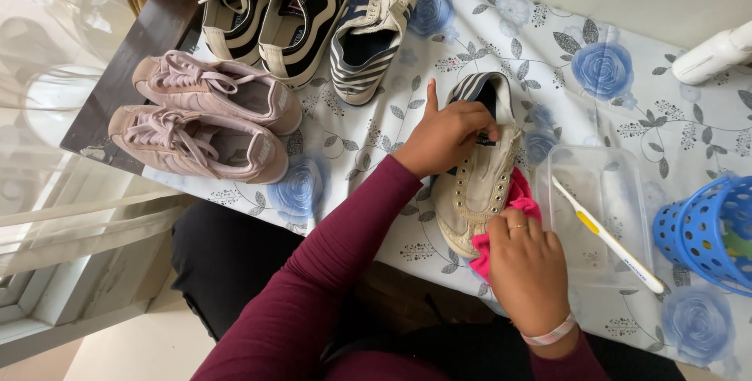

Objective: The person scrubs a beige sneaker with a yellow toothbrush and wipes it with a pink cloth. They repeat the scrubbing and wiping on different parts of the shoe, including the side and toe area, while other shoes remain on the table.

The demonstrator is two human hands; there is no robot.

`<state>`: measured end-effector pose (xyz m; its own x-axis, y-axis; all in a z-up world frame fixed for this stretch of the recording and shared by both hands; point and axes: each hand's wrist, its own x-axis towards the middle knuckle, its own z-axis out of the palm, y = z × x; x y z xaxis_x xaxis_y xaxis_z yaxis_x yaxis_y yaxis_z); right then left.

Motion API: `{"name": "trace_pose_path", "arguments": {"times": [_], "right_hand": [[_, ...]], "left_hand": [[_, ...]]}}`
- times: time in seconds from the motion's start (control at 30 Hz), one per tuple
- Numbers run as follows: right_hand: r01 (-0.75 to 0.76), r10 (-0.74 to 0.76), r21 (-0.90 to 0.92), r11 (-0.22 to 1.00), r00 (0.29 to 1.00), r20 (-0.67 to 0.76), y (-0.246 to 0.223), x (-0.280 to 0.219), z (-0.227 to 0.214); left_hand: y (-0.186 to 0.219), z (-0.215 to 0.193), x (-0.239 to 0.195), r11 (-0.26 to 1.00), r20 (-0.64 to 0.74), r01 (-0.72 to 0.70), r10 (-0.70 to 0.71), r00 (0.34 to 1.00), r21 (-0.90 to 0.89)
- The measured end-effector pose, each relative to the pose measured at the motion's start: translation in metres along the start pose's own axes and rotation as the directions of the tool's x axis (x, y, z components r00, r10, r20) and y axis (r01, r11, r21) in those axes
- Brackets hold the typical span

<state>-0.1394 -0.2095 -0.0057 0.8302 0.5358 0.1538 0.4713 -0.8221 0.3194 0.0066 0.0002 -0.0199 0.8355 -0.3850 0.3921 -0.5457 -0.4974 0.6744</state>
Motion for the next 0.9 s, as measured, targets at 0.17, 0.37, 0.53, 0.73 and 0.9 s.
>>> {"name": "trace_pose_path", "arguments": {"times": [0.17,0.37,0.53,0.73,0.9], "right_hand": [[-0.142,0.111,0.185,0.973,0.980,0.168,0.014,-0.002,0.007],[-0.064,0.036,0.241,0.968,0.992,0.117,0.010,-0.009,0.015],[-0.135,0.116,0.263,0.955,0.989,0.087,0.003,0.006,0.005],[-0.219,0.199,0.455,0.863,0.976,0.093,0.005,0.009,-0.010],[-0.253,0.213,0.674,0.694,0.966,0.144,0.060,-0.004,-0.054]], "left_hand": [[0.000,0.000,-0.001,1.000,-0.005,0.014,-0.014,1.000,0.015],[0.002,0.001,0.000,0.998,0.010,-0.011,0.010,1.000,0.061],[0.013,0.008,-0.004,0.998,0.000,-0.004,0.004,1.000,0.061],[0.044,0.025,-0.011,0.956,-0.223,-0.241,0.275,0.935,0.167],[0.061,0.029,-0.015,0.932,-0.220,-0.295,0.339,0.915,0.209]]}}
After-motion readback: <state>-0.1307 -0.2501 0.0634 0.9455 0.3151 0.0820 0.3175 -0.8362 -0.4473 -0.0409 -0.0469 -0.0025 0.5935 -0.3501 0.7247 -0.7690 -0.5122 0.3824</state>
